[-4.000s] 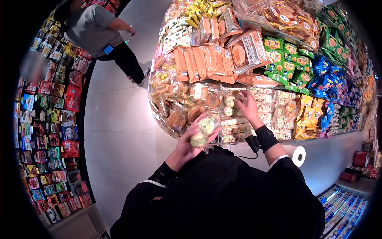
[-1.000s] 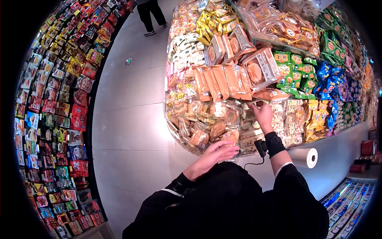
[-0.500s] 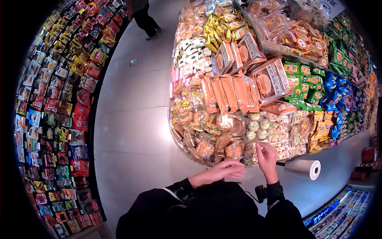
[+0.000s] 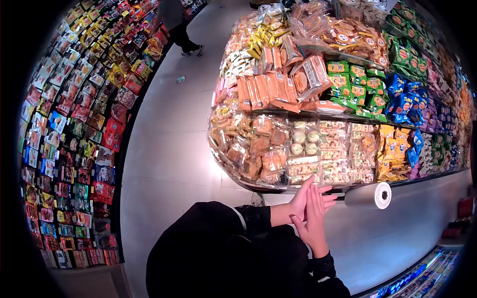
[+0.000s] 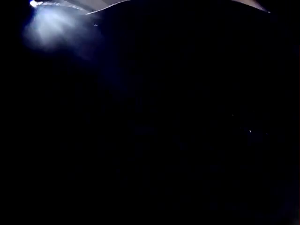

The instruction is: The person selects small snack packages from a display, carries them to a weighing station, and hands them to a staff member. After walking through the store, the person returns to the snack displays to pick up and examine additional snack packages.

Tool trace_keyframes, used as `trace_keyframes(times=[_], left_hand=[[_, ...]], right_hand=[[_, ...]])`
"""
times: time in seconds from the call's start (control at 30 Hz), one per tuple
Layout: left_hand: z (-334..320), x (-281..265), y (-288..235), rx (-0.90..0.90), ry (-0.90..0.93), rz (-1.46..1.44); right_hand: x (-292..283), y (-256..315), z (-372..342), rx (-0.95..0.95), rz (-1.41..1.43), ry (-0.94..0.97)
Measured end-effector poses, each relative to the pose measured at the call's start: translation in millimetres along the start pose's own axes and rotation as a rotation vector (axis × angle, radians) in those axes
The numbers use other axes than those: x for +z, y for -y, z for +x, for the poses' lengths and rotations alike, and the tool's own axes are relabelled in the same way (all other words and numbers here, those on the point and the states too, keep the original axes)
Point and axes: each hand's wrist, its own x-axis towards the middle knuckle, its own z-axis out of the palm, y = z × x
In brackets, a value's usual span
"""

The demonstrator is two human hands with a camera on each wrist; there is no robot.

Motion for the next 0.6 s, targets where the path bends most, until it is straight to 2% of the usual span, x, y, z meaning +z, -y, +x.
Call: trace_keyframes(times=[0.1,0.17,0.3,0.33,0.43,0.53,0.6], left_hand=[[-0.7,-6.8,41.3,0.058,-0.014,-0.046],[-9.5,-19.4,67.4,0.126,-0.041,-0.073],[-34.0,-24.9,102.2,0.275,-0.069,-0.120],[-44.3,-25.4,108.9,0.317,-0.065,-0.145],[-90.1,-32.0,125.8,0.461,-0.047,-0.205],[-129.9,-32.6,143.3,0.570,-0.016,-0.262],[-151.7,-25.7,147.2,0.590,0.011,-0.291]], right_hand=[[-11.3,-8.7,-29.4,-0.083,0.063,0.037],[-7.3,-12.3,-47.4,-0.073,0.114,0.042],[13.8,-6.3,-68.3,-0.238,0.219,0.118],[21.0,1.0,-70.3,-0.333,0.267,0.121],[31.0,33.9,-79.9,-0.423,0.416,0.225],[30.0,65.0,-86.4,-0.490,0.440,0.386],[35.9,71.4,-95.6,-0.579,0.406,0.384]])
